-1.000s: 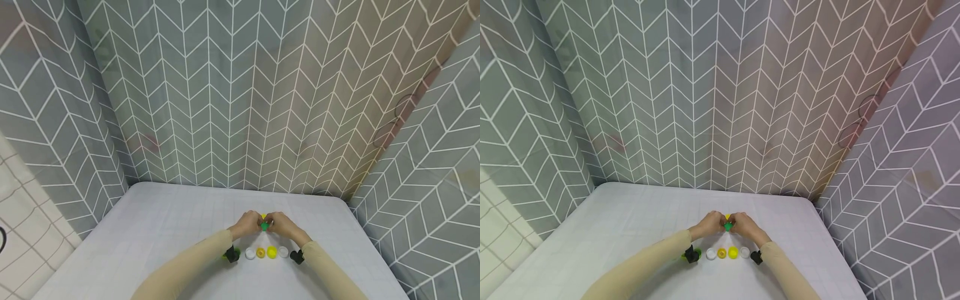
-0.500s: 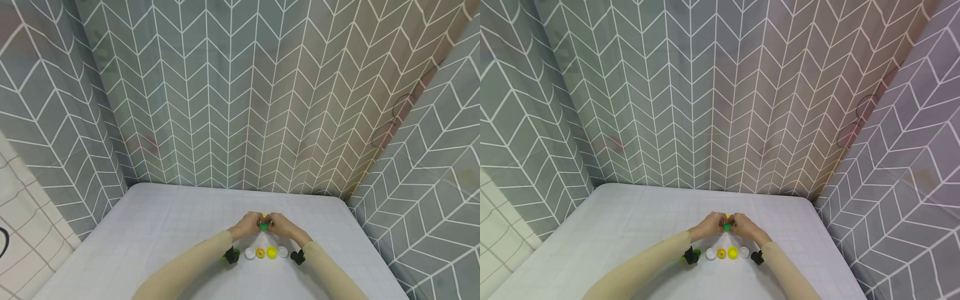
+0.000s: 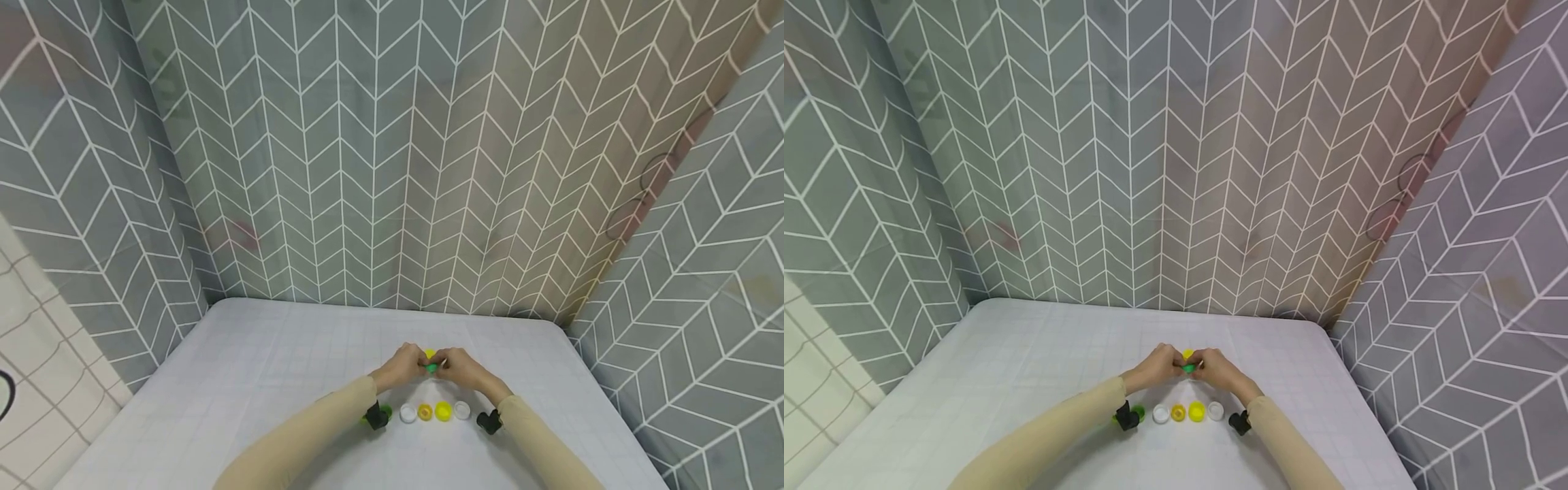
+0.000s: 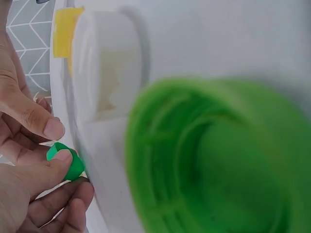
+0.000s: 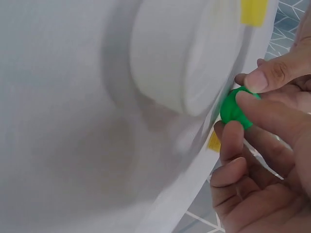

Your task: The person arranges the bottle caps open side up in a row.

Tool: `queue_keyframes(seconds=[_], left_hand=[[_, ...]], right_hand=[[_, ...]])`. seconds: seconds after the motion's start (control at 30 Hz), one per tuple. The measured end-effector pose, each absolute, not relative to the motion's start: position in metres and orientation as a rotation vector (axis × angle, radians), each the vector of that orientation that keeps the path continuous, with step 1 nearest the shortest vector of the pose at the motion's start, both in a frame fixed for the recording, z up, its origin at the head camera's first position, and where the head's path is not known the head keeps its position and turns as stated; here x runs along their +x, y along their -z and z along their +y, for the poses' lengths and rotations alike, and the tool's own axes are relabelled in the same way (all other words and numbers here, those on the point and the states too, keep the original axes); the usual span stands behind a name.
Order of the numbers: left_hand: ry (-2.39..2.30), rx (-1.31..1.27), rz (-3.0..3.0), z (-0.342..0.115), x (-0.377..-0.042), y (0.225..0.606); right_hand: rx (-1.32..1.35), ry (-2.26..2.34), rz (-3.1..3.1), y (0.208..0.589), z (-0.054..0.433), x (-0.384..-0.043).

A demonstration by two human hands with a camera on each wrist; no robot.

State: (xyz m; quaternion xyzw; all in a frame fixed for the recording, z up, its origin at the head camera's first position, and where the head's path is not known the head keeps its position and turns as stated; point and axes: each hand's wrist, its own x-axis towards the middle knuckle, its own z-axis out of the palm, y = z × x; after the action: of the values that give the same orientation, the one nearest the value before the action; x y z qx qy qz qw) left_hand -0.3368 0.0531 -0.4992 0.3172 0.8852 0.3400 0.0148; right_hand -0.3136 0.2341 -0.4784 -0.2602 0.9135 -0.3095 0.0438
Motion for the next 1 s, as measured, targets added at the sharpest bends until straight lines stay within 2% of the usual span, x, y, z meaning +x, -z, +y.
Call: queue_keyframes(seconds=[0.43,1.0], left_hand=[[-1.056,0.989,2.756,0.048,-0.337,0.495],[-1.358,0.987,2.523,0.056,-0.323,0.470]], right_hand=[[-0.812,0.950,2.822,0.476,0.239,-0.317],[-0.852,0.999,2.822,0.443,0.261,-0.296]])
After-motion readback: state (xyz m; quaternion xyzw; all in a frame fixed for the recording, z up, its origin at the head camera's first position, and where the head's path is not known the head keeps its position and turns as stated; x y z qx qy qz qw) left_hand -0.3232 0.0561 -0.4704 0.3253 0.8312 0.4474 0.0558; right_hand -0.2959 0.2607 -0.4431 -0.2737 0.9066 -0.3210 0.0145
